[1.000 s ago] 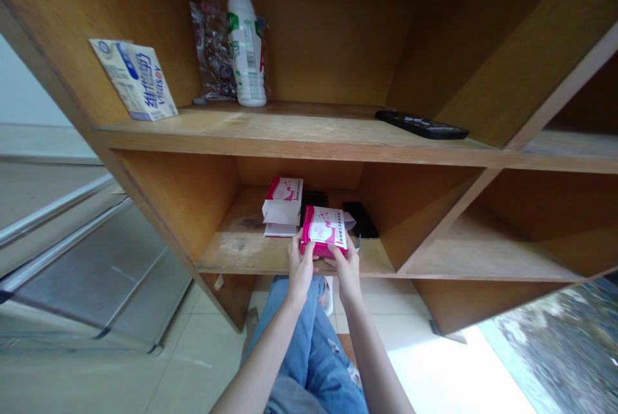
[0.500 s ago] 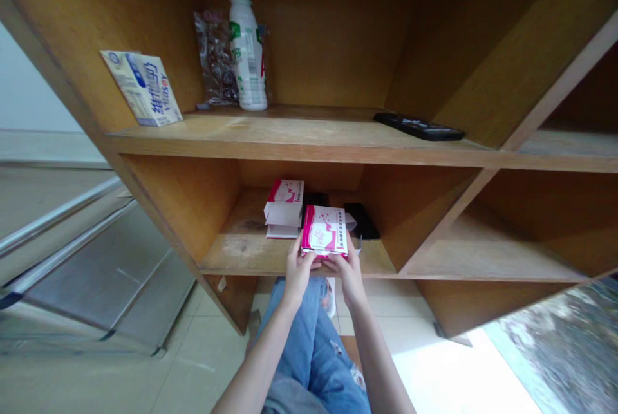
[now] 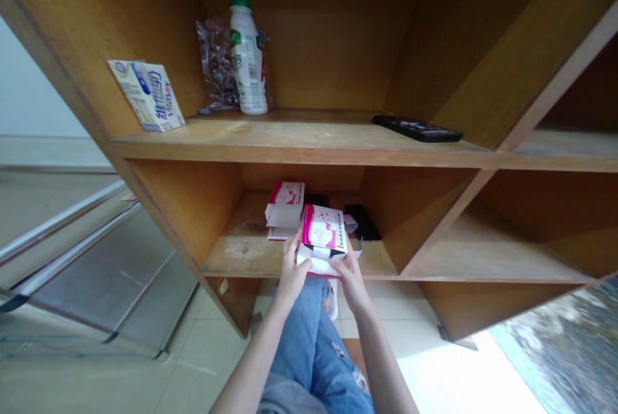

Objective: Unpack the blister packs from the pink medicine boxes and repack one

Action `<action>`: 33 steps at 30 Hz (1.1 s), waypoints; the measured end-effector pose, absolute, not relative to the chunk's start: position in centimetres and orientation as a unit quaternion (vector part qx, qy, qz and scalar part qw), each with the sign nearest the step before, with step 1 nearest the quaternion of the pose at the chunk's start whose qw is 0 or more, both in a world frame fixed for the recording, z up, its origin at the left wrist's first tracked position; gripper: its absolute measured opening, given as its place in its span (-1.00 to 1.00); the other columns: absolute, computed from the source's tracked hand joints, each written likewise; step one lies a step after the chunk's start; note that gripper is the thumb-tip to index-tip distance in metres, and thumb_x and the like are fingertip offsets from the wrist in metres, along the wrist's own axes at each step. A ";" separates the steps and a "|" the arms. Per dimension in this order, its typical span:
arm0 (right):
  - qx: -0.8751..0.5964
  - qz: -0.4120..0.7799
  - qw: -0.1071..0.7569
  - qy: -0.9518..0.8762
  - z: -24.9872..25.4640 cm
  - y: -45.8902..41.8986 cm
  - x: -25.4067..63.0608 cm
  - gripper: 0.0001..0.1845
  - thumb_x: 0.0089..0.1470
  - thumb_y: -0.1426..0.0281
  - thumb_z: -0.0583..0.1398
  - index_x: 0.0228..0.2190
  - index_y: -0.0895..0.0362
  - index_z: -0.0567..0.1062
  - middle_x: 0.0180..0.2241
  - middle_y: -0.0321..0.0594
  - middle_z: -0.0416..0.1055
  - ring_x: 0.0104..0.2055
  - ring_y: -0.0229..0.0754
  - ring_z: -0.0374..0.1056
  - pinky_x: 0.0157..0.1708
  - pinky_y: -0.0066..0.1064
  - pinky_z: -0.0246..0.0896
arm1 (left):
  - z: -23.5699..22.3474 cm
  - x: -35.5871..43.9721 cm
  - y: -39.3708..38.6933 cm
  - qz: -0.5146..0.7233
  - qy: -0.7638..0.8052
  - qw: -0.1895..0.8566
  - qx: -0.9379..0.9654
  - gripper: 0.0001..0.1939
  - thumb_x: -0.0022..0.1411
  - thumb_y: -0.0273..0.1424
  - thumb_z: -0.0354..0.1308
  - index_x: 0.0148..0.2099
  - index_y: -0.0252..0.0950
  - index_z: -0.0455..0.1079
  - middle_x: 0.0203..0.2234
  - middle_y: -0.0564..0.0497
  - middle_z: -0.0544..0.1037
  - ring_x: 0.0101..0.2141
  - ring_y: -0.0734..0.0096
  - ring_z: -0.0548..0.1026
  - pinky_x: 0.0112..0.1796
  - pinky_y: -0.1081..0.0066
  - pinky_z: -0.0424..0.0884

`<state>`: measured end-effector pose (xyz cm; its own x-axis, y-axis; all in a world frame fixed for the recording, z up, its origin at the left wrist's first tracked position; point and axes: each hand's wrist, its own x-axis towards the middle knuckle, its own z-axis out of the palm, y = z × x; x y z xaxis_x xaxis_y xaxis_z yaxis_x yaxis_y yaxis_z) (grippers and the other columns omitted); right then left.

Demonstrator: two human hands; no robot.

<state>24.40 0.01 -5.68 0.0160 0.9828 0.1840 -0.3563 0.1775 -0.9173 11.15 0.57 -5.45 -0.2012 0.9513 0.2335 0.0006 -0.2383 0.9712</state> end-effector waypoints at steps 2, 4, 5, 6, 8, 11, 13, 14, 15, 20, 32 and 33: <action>-0.357 0.522 0.633 -0.448 -5.7 0.0 24.0 -0.18 -0.07 0.39 0.26 0.20 -0.04 0.09 0.17 -0.20 0.21 0.22 -0.02 0.10 0.19 -0.04 -0.04 | -5.4 10.9 0.5 0.603 0.476 0.393 0.505 -0.28 -0.09 -0.63 0.02 0.18 -0.20 0.22 0.10 -0.08 0.27 0.15 0.21 0.20 0.13 0.25 0.12; -0.356 0.508 0.635 -0.460 -5.7 0.1 23.8 -0.13 -0.11 0.40 0.30 0.21 -0.03 0.08 0.16 -0.16 0.22 0.21 -0.01 0.12 0.18 -0.04 -0.02 | -5.3 10.8 0.4 0.599 0.479 0.390 0.509 -0.34 -0.01 -0.56 0.09 0.19 -0.20 0.20 0.10 -0.09 0.27 0.16 0.20 0.20 0.13 0.24 0.13; -0.354 0.503 0.635 -0.467 -5.7 0.1 23.7 -0.10 -0.13 0.40 0.32 0.21 -0.02 0.08 0.16 -0.15 0.22 0.21 0.00 0.12 0.19 -0.04 -0.02 | -5.3 10.8 0.4 0.599 0.483 0.384 0.511 -0.36 0.02 -0.51 0.13 0.19 -0.20 0.20 0.10 -0.11 0.27 0.15 0.19 0.21 0.12 0.23 0.15; -0.353 0.498 0.635 -0.473 -5.7 0.1 23.6 -0.08 -0.15 0.40 0.33 0.20 -0.01 0.09 0.17 -0.14 0.20 0.21 0.00 0.11 0.19 -0.04 -0.03 | -5.2 10.7 0.3 0.600 0.486 0.374 0.513 -0.39 0.04 -0.44 0.17 0.18 -0.20 0.21 0.09 -0.12 0.29 0.14 0.18 0.22 0.11 0.23 0.16; -0.361 0.484 0.641 -0.474 -5.7 0.2 23.4 -0.08 -0.17 0.39 0.34 0.20 0.01 0.11 0.20 -0.13 0.15 0.22 0.01 0.09 0.20 -0.04 -0.06 | -5.0 10.7 0.2 0.603 0.493 0.356 0.516 -0.42 0.06 -0.34 0.21 0.16 -0.22 0.25 0.06 -0.15 0.34 0.11 0.16 0.28 0.08 0.23 0.21; -0.381 0.461 0.658 -0.457 -5.5 0.4 23.1 -0.16 -0.12 0.35 0.31 0.18 0.05 0.14 0.21 -0.10 0.13 0.21 0.02 0.10 0.20 -0.03 -0.06 | -5.0 10.6 -0.1 0.600 0.490 0.376 0.509 -0.44 0.08 -0.27 0.20 0.14 -0.26 0.29 0.01 -0.17 0.42 0.03 0.14 0.38 0.01 0.24 0.30; -0.385 0.458 0.665 -0.446 -5.6 0.6 23.1 -0.20 -0.09 0.35 0.28 0.18 0.07 0.17 0.20 -0.09 0.16 0.20 0.02 0.12 0.18 -0.03 -0.04 | -5.0 10.4 -0.3 0.601 0.476 0.410 0.494 -0.44 0.12 -0.25 0.15 0.16 -0.28 0.27 0.02 -0.16 0.45 0.02 0.16 0.40 0.00 0.26 0.31; -0.386 0.461 0.665 -0.443 -5.6 0.6 23.1 -0.21 -0.10 0.35 0.28 0.17 0.08 0.18 0.19 -0.10 0.18 0.20 0.02 0.13 0.18 -0.03 -0.04 | -5.1 10.2 -0.4 0.606 0.469 0.421 0.486 -0.45 0.14 -0.24 0.12 0.17 -0.28 0.27 0.04 -0.14 0.44 0.04 0.18 0.38 0.03 0.27 0.28; -0.386 0.466 0.664 -0.439 -5.7 0.6 23.2 -0.22 -0.11 0.36 0.28 0.16 0.08 0.20 0.18 -0.12 0.20 0.19 0.02 0.14 0.19 -0.05 -0.04 | -5.2 10.1 -0.5 0.612 0.463 0.426 0.479 -0.47 0.16 -0.24 0.09 0.17 -0.28 0.27 0.06 -0.11 0.42 0.08 0.20 0.35 0.07 0.28 0.24; -0.359 0.512 0.663 -0.412 -6.3 0.2 24.0 -0.36 -0.14 0.32 0.19 0.06 0.05 0.35 0.14 -0.24 0.26 0.20 -0.01 0.14 0.19 -0.16 -0.03 | -5.8 9.1 -0.4 0.626 0.445 0.460 0.445 -0.50 0.16 -0.20 0.07 0.11 -0.28 0.35 0.06 -0.09 0.42 0.08 0.21 0.35 0.05 0.30 0.27; -0.341 0.585 0.658 -0.330 -6.2 0.3 24.8 -0.41 0.00 0.17 0.08 0.08 0.06 0.34 0.10 -0.21 0.32 0.13 0.04 0.24 0.02 -0.13 0.21 | -5.5 9.3 0.2 0.610 0.413 0.603 0.307 -0.49 0.10 -0.05 0.10 -0.02 -0.29 0.37 -0.04 -0.15 0.48 -0.23 0.29 0.54 -0.33 0.36 0.50; -0.348 0.577 0.654 -0.344 -6.5 0.4 24.9 -0.41 0.01 0.16 0.09 0.08 0.05 0.34 0.12 -0.21 0.29 0.15 0.05 0.21 0.03 -0.12 0.21 | -5.2 9.2 0.4 0.599 0.409 0.621 0.296 -0.50 0.10 -0.03 0.10 -0.05 -0.29 0.36 -0.05 -0.15 0.48 -0.29 0.32 0.54 -0.36 0.36 0.51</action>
